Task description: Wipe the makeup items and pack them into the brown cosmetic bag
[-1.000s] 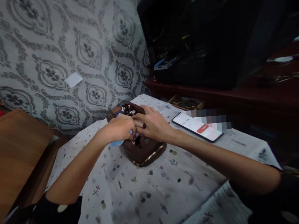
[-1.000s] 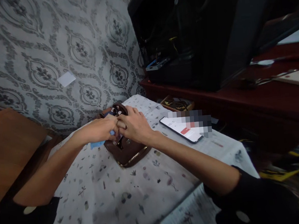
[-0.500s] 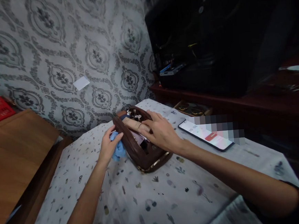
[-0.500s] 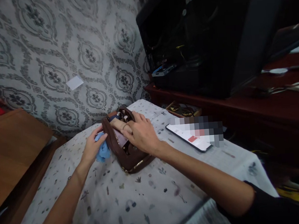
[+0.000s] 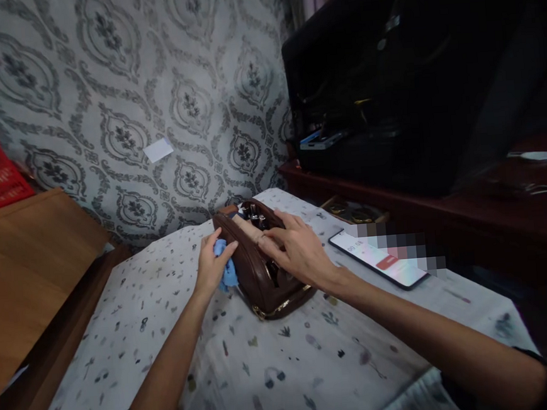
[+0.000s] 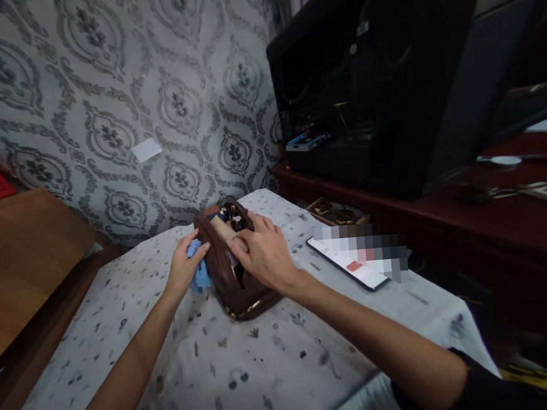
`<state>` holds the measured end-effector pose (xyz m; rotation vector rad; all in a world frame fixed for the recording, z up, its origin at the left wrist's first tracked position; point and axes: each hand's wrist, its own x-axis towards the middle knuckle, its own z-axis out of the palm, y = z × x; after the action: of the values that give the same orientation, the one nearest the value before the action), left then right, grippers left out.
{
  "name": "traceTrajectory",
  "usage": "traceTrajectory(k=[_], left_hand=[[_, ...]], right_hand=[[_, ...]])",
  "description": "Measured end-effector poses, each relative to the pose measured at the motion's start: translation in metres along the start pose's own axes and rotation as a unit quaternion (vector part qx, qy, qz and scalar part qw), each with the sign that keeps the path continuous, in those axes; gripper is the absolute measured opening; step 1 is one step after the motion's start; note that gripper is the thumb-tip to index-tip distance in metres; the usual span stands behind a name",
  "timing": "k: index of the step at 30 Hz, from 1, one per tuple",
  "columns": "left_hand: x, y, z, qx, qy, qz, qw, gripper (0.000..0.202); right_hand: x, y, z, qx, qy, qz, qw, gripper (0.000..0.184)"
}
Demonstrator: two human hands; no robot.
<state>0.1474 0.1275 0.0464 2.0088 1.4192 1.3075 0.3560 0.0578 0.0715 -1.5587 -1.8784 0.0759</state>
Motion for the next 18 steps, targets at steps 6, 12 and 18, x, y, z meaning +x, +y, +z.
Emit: traceTrajectory(k=[6,12,18], left_hand=[[-0.003,-0.006,0.005,-0.026,0.022,0.006,0.999,0.056],[-0.012,-0.013,0.019,-0.078,0.052,-0.001,0.996,0.058],[-0.014,-0.022,0.030,-0.117,0.065,0.002,0.991,0.057]], right_hand=[[0.017,0.023,0.003,0.142,0.088,0.052,0.985,0.049],[0.040,0.031,0.008,0.180,-0.009,0.104,0.978,0.057],[0.033,0.011,0.007,0.147,-0.075,0.103,0.981,0.057]])
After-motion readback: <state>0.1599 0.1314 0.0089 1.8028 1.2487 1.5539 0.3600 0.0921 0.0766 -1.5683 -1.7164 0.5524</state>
